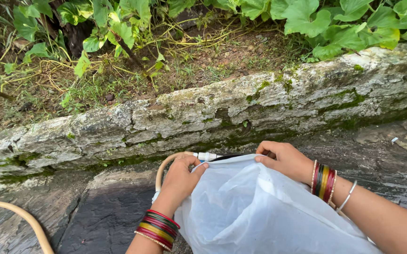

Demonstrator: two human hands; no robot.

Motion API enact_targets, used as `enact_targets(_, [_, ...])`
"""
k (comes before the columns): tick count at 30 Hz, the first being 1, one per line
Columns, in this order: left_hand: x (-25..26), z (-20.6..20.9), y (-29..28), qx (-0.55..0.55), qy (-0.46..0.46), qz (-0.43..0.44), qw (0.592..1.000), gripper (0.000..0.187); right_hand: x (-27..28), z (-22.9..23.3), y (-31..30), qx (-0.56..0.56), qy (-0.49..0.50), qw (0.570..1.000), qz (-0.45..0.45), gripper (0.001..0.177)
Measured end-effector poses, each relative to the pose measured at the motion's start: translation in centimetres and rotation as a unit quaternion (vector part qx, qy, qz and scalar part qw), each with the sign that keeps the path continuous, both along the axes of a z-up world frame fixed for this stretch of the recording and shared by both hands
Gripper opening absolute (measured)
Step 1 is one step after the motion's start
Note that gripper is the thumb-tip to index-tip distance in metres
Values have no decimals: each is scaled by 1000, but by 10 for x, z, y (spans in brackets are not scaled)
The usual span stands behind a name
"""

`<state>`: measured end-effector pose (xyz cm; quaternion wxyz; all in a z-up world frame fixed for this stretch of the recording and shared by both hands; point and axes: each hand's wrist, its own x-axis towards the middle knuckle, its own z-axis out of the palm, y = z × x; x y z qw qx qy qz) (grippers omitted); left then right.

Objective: The person places a white plastic liner inside a black bucket and secures it by folding the edges over the rim and using a garden hose to weigh it down or hold it in place.

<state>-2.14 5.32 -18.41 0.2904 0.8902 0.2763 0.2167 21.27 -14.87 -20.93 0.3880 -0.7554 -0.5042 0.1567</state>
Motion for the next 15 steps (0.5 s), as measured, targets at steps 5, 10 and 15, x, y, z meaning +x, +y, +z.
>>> enact_targets(5, [0,5,6,-82,125,10,989,41,-12,9,-1,19,-4,1000,-7,18])
enact_targets(10, [-3,9,12,-93,145,5,985,42,-18,17,1,-6,-31,999,-3,19])
enact_targets(15, [-4,7,14,-119,159,8,980,45,-19,15,4,-31,-76,997,11,21])
